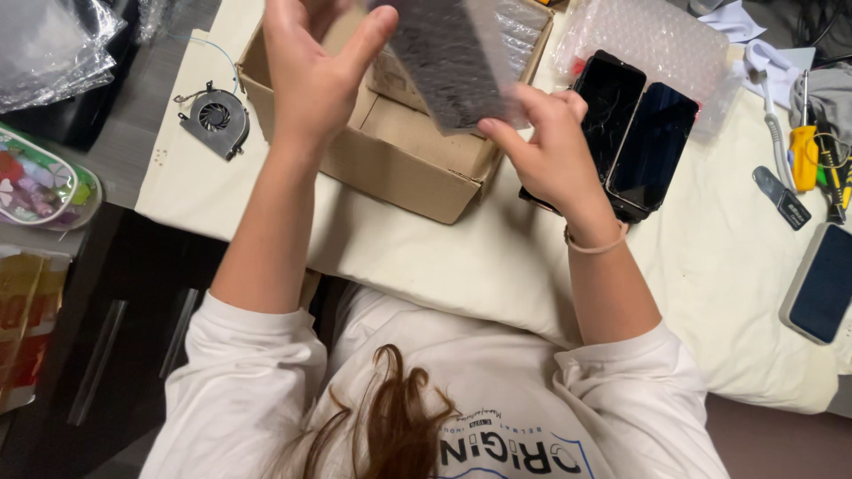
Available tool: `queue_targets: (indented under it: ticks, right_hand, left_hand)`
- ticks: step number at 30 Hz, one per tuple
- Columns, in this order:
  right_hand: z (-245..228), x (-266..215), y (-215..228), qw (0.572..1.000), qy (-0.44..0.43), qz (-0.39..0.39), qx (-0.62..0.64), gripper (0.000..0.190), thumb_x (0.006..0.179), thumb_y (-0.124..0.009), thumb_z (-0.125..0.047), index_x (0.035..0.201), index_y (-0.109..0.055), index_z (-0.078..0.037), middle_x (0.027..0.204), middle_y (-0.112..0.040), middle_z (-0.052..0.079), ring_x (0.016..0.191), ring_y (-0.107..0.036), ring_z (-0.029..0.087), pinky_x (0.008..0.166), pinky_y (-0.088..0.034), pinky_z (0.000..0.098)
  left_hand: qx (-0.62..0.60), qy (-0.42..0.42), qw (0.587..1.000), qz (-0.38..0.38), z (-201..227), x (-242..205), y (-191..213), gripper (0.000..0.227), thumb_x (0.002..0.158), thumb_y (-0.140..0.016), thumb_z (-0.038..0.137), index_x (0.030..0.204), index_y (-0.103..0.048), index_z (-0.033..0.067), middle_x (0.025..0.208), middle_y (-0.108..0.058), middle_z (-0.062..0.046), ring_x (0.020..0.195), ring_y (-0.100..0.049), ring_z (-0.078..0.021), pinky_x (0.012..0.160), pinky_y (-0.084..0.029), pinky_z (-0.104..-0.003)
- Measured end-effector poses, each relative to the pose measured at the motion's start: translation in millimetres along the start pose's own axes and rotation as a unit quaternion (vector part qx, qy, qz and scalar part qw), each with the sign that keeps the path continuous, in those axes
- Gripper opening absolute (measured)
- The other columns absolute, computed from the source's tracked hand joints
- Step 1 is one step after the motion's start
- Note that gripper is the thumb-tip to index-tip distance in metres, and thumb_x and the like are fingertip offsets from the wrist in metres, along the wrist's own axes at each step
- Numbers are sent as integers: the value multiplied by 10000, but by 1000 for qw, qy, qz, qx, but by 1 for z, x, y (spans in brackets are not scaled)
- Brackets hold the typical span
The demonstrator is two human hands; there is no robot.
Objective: The person wraps several smartphones in bubble wrap and places them into a cardboard box. They handle each phone individually, wrapping it and stacking it inside the box.
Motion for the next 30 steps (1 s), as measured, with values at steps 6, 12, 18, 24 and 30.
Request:
queue_targets:
  ticks: [6, 12, 18, 24, 30]
  right_hand:
    - [21, -55, 15, 928, -14, 57, 369, 266, 1019, -675, -187, 1224, -631, -22, 1187, -695, 50, 1104, -642, 134, 1002, -537, 285]
    - [71, -102, -29, 795, -29, 54, 603, 555, 919, -801, -191, 1356, -493, -41, 1087, -678, 116, 830, -618, 203, 668, -541, 300]
    - [119, -164, -10, 862, -192, 117, 454, 419, 682, -907, 44, 1045, -701, 79, 879, -734, 182, 731, -721, 251, 666, -623, 401]
    - [142, -226, 68, 848, -146, 301, 410, 305, 1014, -644, -107, 1279, -529, -9, 1142, -703, 106, 978, -710, 144, 897, -602, 273]
    - [137, -222, 63, 925, -143, 217, 276, 122, 932, -733, -24, 1044, -699, -57, 1159, -680, 104, 1258, -604, 215, 1103, -489, 327]
  left_hand:
    - [-560, 195, 751, -291, 43, -46, -96, 1056, 840, -869, 486, 1620, -313, 42, 1600, -525, -117, 1453, -573, -255, 1128, -619, -465]
    - [-722, 206, 495, -438, 116, -95, -152, 1089, 839, -924, 494, 1602, -345, -25, 1496, -603, -153, 1395, -611, -287, 1256, -521, -468]
    - [-520, 142, 733, -415, 113, -115, -161, 979, 652, -1029, 296, 1479, -545, 96, 1297, -694, -31, 1162, -625, -74, 1054, -524, -333]
    - [-7, -150, 913, -379, 125, -116, -142, 1094, 496, -967, 245, 1484, -521, 94, 1216, -666, -99, 1171, -639, -296, 1180, -178, -671]
    - [140, -250, 868, -406, 126, -129, -153, 971, 603, -892, 336, 1458, -526, 55, 1230, -623, -90, 1090, -610, -270, 1171, -167, -672]
Point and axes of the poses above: each hand's wrist, its own x-axis towards the middle knuckle, its own y-axis out of the back of the hand, z = x × y, the point moved 7 cm from there along x, towards the middle knuckle
